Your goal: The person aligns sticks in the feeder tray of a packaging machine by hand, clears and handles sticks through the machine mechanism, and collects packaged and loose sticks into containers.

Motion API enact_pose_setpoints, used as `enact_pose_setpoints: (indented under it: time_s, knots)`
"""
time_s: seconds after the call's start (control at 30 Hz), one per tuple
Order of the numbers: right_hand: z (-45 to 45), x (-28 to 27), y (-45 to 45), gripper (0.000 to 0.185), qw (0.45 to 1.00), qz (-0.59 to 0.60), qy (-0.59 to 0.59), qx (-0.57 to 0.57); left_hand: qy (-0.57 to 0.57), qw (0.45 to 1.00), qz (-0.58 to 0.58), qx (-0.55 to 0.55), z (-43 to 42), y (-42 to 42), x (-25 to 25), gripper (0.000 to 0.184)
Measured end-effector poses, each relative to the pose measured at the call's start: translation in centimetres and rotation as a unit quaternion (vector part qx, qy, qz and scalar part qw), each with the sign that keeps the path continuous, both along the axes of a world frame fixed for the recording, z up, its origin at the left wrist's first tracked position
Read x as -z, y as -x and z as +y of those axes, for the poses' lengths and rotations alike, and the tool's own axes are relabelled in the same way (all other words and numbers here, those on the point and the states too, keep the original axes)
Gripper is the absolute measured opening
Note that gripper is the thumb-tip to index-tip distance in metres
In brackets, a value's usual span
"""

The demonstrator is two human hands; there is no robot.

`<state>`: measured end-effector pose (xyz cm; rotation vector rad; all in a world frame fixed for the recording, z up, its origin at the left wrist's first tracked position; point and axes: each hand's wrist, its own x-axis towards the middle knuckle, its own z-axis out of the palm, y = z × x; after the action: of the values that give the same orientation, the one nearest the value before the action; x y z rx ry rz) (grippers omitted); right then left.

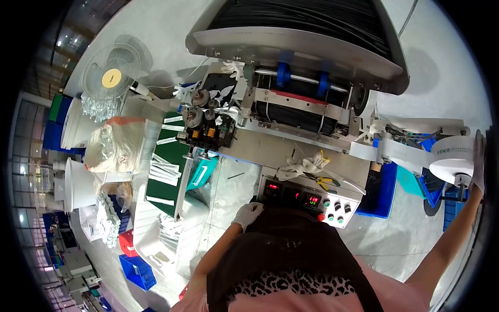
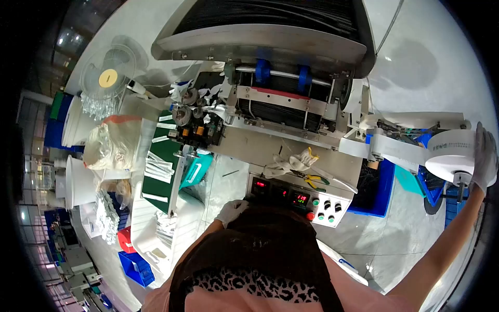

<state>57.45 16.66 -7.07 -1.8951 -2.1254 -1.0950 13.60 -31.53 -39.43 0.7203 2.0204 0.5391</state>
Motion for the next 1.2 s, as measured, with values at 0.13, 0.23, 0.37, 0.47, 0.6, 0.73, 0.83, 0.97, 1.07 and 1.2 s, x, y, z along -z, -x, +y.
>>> enact_pose_setpoints:
  time_s: [0.13,0.23,0.37,0.47,0.6,0.73,0.83,0.97,1.07,1.2]
  knots:
    - [1.4,0.6,-0.8,0.045,1.000,-0.025,0.007,0.009,-0.004,1.000,0.019,0.020,0.6,0.0,0.9,0.034]
    - [2.2,1.0,-1.3,0.046,0.999,-0.045,0.002,0.020,-0.039,0.995,0.039,0.082,1.2,0.2,1.2,0.030]
    - [0.3,0.8,1.4,0.044,0.997,-0.067,-0.030,0.035,-0.065,0.992,0.058,0.087,2.8,-0.1,1.8,0.026]
    - [-3.1,1.0,5.6,0.034,0.991,-0.096,-0.071,0.054,-0.046,0.991,0.075,0.099,3.8,0.1,1.5,0.028]
    - [-4.2,1.9,7.4,0.028,0.993,-0.096,-0.068,0.023,-0.043,0.988,0.082,0.123,4.9,0.4,0.4,0.027]
    - [-3.8,3.2,7.1,0.026,0.991,-0.095,-0.092,-0.018,-0.105,0.981,0.131,0.099,5.1,0.2,1.4,0.028]
    - [-3.7,3.9,7.1,0.024,0.989,-0.097,-0.100,-0.051,-0.139,0.970,0.166,0.106,6.4,0.6,2.2,0.025]
    - [-4.1,4.4,7.3,0.021,0.989,-0.095,-0.101,-0.057,-0.120,0.993,-0.008,0.006,10.9,1.3,0.6,0.020]
    - [-3.8,4.6,7.3,0.021,0.990,-0.096,-0.098,-0.045,-0.185,0.957,-0.209,-0.084,13.4,2.1,1.8,0.023]
    - [-4.4,4.3,7.9,0.019,0.991,-0.085,-0.088,-0.046,-0.234,0.969,-0.053,0.056,15.2,3.3,4.3,0.031]
